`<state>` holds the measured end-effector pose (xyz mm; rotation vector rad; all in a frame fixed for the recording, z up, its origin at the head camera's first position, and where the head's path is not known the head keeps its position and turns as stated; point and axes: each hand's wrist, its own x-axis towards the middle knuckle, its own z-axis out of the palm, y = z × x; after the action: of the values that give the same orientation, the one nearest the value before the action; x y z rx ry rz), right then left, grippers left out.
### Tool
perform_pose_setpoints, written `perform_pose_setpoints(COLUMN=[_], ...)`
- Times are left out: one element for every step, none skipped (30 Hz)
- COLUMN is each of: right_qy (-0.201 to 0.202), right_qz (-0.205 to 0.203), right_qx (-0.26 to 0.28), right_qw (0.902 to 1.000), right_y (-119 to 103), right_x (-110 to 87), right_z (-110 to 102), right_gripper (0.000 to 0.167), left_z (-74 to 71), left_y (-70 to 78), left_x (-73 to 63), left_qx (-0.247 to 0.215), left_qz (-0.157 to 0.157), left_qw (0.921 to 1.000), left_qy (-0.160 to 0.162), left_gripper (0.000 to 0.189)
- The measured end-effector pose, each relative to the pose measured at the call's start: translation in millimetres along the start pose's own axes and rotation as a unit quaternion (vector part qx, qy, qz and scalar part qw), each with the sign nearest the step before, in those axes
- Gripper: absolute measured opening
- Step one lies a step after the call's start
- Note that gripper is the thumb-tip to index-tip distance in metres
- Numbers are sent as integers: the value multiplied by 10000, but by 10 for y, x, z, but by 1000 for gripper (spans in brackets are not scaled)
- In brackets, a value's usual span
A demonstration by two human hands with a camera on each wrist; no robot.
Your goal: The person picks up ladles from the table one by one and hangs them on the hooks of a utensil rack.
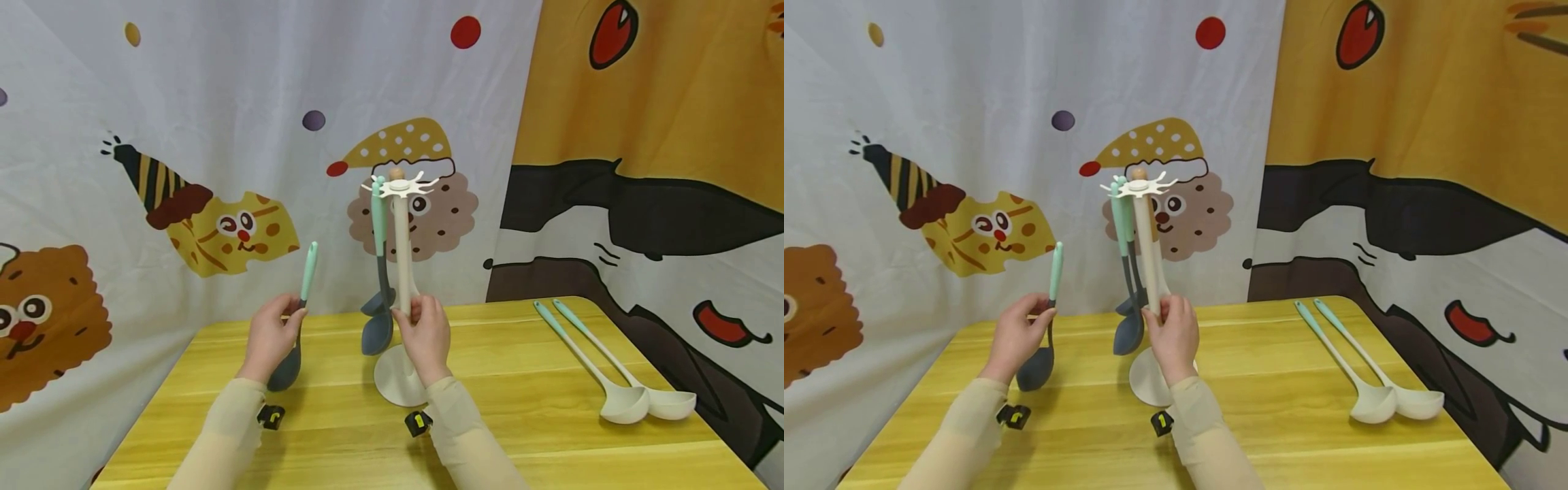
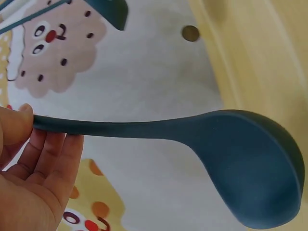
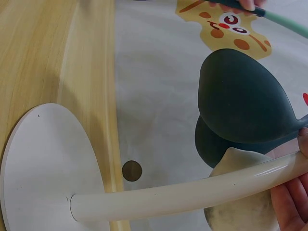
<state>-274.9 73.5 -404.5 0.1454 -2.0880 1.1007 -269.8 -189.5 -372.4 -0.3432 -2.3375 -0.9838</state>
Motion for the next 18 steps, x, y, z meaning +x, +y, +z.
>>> perform_pose_setpoints(right_qy=[7, 11, 12, 16, 13, 7, 6, -5, -11, -4, -13, -17, -18, -25, -30, -32, -46, -49], right_qz=[-8, -16, -26, -33, -32, -27, -25, -12, -4, -13, -5, -4, -7, -1, 1, -4, 15, 17], right_qx=[-4, -13, -19, -27, -26, -22, -18, -10, -7, -16, -16, -20, -27, -29, -31, -33, -20, -17], right_qw=[10000, 10000, 10000, 10000, 10000, 10000, 10000, 10000, 10000, 10000, 10000, 10000, 10000, 10000, 10000, 10000, 10000, 10000], right_y=[4, 7, 10, 11, 11, 11, 12, 12, 12, 14, 16, 17, 18, 19, 19, 20, 16, 15], right_x=[0, 0, 1, 1, 0, 1, 1, 2, 2, 2, 3, 4, 5, 6, 6, 7, 8, 8], right_z=[2, 4, 6, 7, 8, 7, 8, 7, 7, 7, 7, 8, 9, 10, 11, 12, 11, 9], right_gripper=[29, 29, 29, 29, 29, 29, 29, 29, 29, 29, 29, 29, 29, 29, 29, 29, 29, 29], left_z=[-5, -12, -18, -25, -31, -39, -46, -53, -60, -66, -72, -79, -84, -89, -92, -95, -99, -103], left_y=[28, 55, 81, 105, 127, 149, 172, 194, 217, 238, 260, 283, 304, 324, 343, 361, 379, 398], left_x=[10, 19, 29, 39, 46, 54, 61, 68, 74, 80, 83, 88, 93, 99, 104, 108, 112, 118], left_qx=[-43, -85, -120, -146, -161, -178, -188, -204, -226, -247, -263, -277, -296, -306, -311, -320, -330, -340], left_qz=[37, 76, 121, 164, 201, 230, 249, 271, 290, 301, 315, 322, 331, 349, 359, 366, 379, 381], left_qw=[10000, 9999, 9998, 9997, 9996, 9995, 9995, 9994, 9993, 9992, 9991, 9990, 9990, 9989, 9988, 9988, 9987, 9987], left_qy=[23, 39, 58, 71, 83, 93, 97, 101, 105, 102, 102, 100, 93, 93, 84, 80, 78, 74], left_gripper=[11, 11, 11, 11, 11, 11, 10, 10, 10, 10, 10, 9, 9, 9, 9, 10, 10, 10])
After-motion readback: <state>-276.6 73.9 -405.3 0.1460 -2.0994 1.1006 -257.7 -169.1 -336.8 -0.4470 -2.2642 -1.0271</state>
